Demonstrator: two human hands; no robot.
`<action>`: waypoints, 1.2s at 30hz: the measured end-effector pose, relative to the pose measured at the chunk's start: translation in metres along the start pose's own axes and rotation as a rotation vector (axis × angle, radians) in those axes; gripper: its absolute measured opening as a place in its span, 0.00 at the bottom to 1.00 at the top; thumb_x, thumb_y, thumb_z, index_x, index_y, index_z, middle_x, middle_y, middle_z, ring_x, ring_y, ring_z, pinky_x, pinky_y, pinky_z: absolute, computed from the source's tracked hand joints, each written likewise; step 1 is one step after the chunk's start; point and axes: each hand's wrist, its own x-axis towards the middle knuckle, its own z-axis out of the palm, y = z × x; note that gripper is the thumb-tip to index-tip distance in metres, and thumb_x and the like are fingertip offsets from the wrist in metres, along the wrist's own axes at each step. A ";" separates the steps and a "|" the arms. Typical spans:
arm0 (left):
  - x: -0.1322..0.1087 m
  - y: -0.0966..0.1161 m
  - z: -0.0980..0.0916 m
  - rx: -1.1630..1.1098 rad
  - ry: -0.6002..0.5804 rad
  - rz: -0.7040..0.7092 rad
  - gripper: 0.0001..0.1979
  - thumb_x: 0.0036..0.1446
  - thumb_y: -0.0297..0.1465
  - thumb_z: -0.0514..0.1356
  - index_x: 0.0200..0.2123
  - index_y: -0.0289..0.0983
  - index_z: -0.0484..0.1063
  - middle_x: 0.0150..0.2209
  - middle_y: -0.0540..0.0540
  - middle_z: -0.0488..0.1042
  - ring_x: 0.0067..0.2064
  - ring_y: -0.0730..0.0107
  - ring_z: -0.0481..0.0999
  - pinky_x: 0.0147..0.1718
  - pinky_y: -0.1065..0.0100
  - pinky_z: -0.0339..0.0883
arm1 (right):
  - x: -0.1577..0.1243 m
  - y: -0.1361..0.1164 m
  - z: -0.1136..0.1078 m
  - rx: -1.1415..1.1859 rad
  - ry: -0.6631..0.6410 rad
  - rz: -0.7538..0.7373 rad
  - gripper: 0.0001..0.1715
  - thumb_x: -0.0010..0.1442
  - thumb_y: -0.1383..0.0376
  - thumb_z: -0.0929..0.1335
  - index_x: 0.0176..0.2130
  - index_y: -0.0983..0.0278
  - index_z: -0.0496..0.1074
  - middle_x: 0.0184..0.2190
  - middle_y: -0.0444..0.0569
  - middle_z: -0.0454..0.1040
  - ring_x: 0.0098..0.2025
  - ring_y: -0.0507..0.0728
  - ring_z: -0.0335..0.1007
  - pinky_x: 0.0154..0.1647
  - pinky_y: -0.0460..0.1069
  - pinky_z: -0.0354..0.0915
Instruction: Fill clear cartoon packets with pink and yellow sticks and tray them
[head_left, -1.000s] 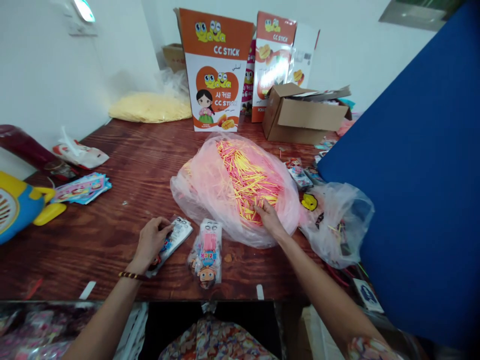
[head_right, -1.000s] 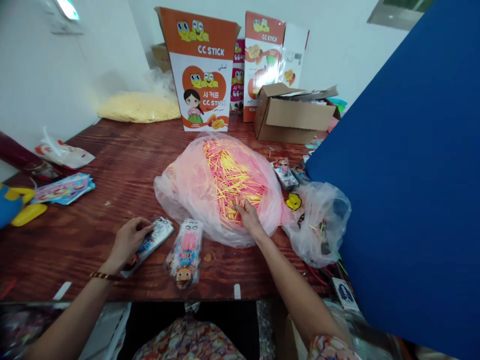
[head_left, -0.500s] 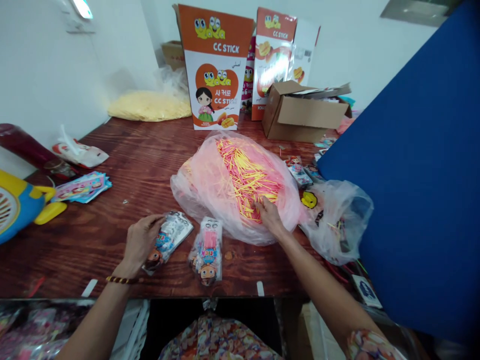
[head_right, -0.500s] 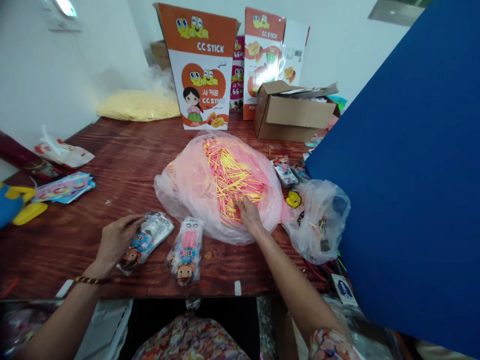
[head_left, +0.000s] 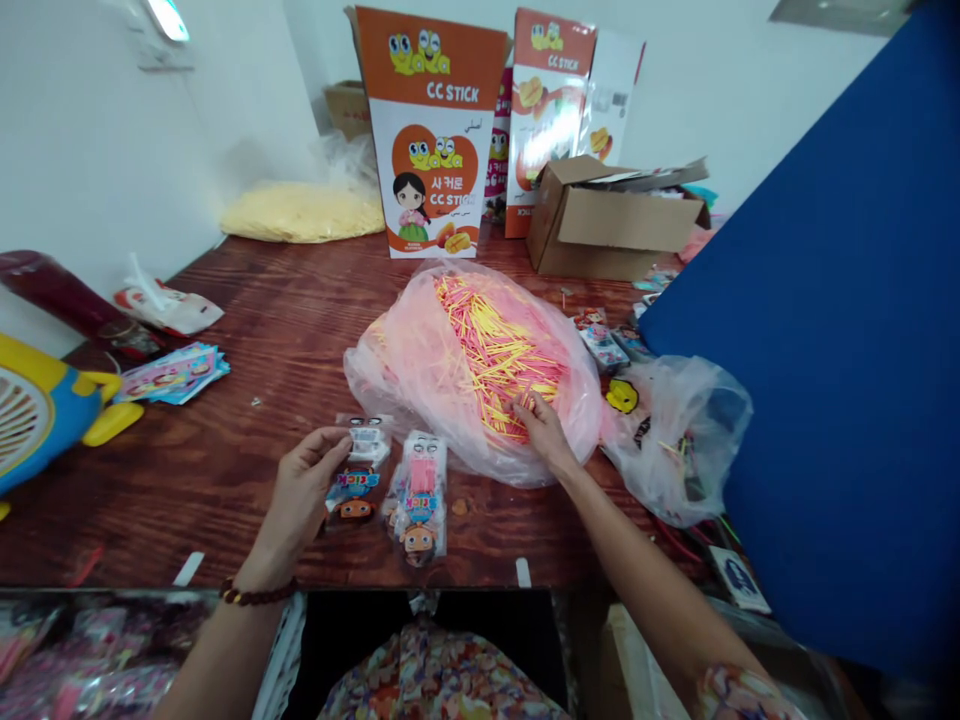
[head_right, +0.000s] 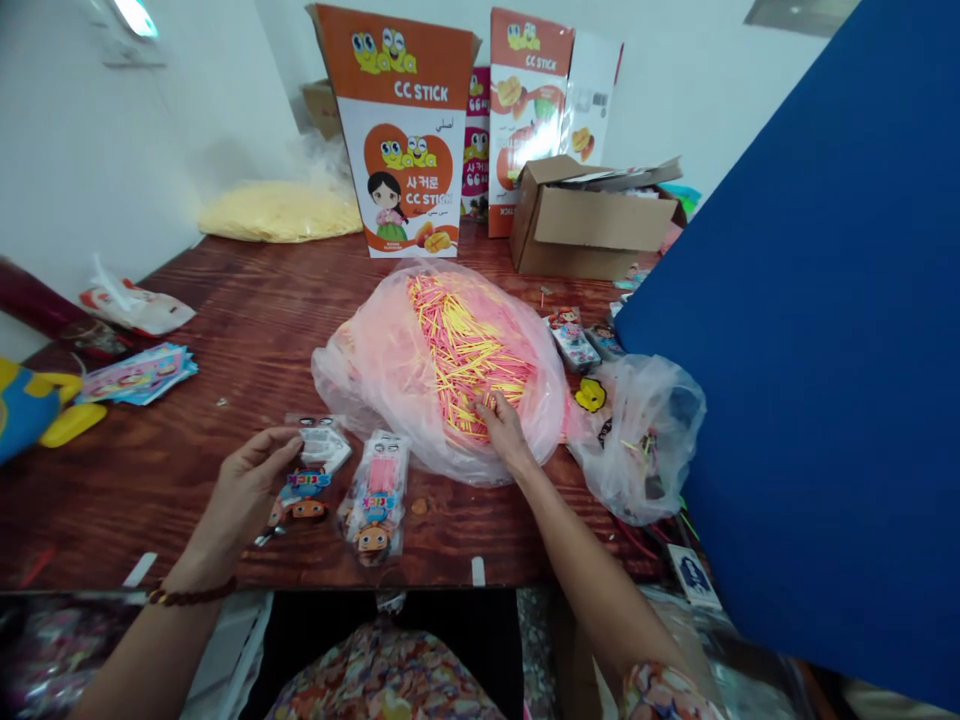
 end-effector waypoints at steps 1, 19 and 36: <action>-0.001 -0.002 0.002 -0.008 -0.012 0.000 0.20 0.42 0.42 0.71 0.35 0.37 0.73 0.30 0.50 0.77 0.29 0.69 0.76 0.29 0.68 0.72 | 0.001 0.001 0.000 0.001 -0.003 0.002 0.16 0.55 0.50 0.64 0.37 0.59 0.63 0.35 0.46 0.76 0.41 0.57 0.73 0.49 0.53 0.66; 0.041 -0.026 -0.034 0.726 0.008 0.209 0.17 0.48 0.44 0.62 0.33 0.37 0.79 0.34 0.44 0.82 0.36 0.60 0.78 0.36 0.66 0.68 | 0.009 -0.003 -0.011 -0.181 0.003 -0.075 0.20 0.61 0.48 0.59 0.36 0.60 0.65 0.29 0.47 0.75 0.36 0.58 0.72 0.44 0.54 0.66; 0.041 -0.014 -0.042 1.220 0.039 0.310 0.20 0.61 0.40 0.51 0.45 0.38 0.80 0.45 0.38 0.82 0.44 0.52 0.80 0.41 0.63 0.68 | 0.011 -0.034 0.029 -0.881 -0.326 -0.179 0.14 0.59 0.78 0.59 0.41 0.68 0.70 0.46 0.62 0.73 0.50 0.62 0.66 0.56 0.56 0.59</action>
